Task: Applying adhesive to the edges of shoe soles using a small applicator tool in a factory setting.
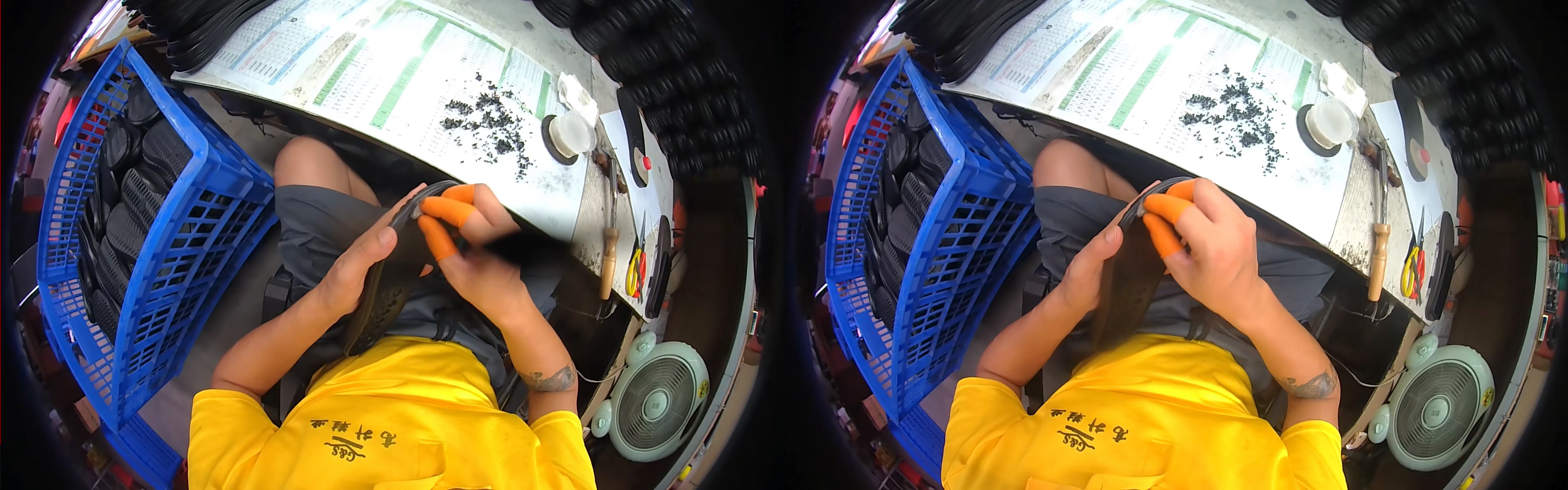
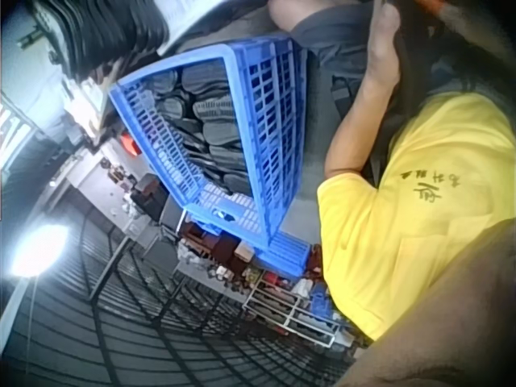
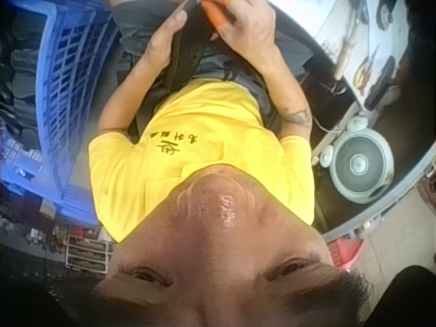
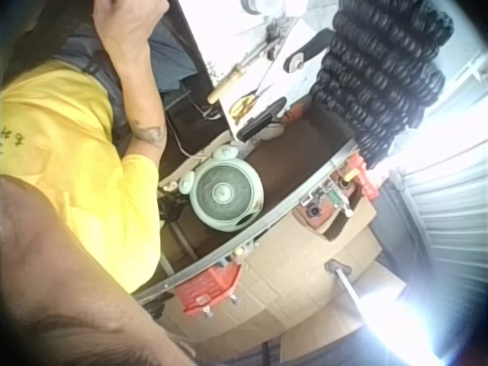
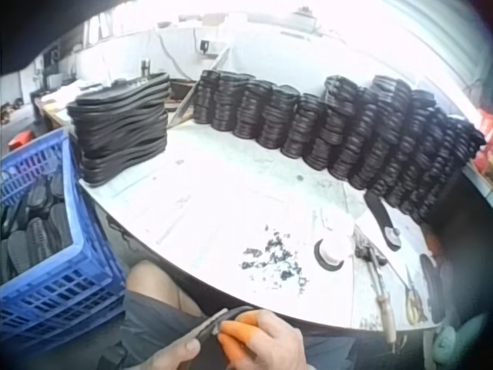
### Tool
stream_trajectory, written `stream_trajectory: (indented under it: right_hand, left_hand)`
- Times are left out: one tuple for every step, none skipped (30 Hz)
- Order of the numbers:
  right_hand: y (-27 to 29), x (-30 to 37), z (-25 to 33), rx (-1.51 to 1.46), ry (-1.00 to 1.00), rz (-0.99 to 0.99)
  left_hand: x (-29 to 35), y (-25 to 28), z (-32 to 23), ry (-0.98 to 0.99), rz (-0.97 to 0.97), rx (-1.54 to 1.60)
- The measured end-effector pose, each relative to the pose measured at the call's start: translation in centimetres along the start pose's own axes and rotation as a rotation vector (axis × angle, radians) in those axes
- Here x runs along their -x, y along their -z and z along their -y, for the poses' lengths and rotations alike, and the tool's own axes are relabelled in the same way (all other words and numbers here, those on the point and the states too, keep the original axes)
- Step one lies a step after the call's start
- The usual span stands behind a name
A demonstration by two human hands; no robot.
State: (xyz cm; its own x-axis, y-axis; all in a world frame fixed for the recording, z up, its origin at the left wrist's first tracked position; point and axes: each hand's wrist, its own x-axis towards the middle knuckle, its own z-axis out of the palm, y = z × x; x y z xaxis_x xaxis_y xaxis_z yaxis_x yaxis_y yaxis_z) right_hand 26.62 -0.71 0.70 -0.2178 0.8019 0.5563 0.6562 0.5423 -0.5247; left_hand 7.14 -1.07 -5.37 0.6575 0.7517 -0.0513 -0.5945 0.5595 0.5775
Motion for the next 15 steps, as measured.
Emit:
stream_trajectory:
  right_hand:
    - [-0.1, 0.1, -0.1, -0.011, -0.023, -0.004]
    - [-0.2, 0.2, -0.1, -0.022, -0.045, -0.007]
    - [-0.1, 0.2, 0.3, -0.015, 0.015, 0.002]
    - [-0.1, 0.1, 0.3, -0.01, 0.02, 0.01]
    - [0.0, 0.1, 0.2, -0.005, 0.026, 0.018]
    - [0.0, 0.0, -0.1, -0.017, -0.029, 0.014]
    - [0.0, 0.0, -0.5, -0.028, -0.085, 0.01]
    - [-0.1, 0.1, -0.5, -0.033, -0.045, -0.019]
    - [-0.1, 0.2, -0.2, -0.034, -0.044, -0.02]
    - [0.0, 0.6, 0.4, -0.034, -0.025, 0.03]
    - [0.0, 0.7, 0.7, -0.034, -0.005, 0.08]
    - [-0.2, 0.7, 0.5, -0.039, 0.002, 0.059]
    - [-0.1, 0.6, 0.5, -0.037, 0.001, 0.059]
    - [0.0, 0.6, 0.5, -0.038, -0.108, 0.049]
    - [0.2, 0.3, 0.5, -0.042, -0.214, 0.038]
  left_hand:
    - [0.0, 0.0, 0.1, 0.0, 0.001, -0.001]
    - [0.0, 0.0, 0.2, -0.011, -0.022, -0.027]
    - [0.0, 0.0, 0.3, -0.023, -0.045, -0.053]
    - [0.0, 0.0, 0.2, -0.023, -0.046, -0.053]
    - [0.0, 0.0, 0.1, -0.02, -0.027, -0.032]
    - [0.0, -0.1, 0.0, -0.017, -0.007, -0.011]
    - [0.0, -0.1, 0.1, -0.016, -0.006, -0.011]
    - [0.0, 0.0, 0.3, -0.014, -0.005, -0.021]
    - [0.1, 0.0, 0.3, -0.013, -0.006, -0.032]
    - [0.0, 0.1, 0.2, -0.014, -0.006, -0.033]
    - [-0.1, 0.2, 0.0, -0.034, -0.019, -0.114]
    - [-0.2, 0.2, 0.0, -0.052, -0.029, -0.193]
    - [-0.1, 0.1, 0.0, -0.051, -0.027, -0.192]
    - [-0.1, 0.0, 0.0, -0.04, -0.037, -0.176]
    - [0.0, -0.1, 0.0, -0.031, -0.05, -0.163]
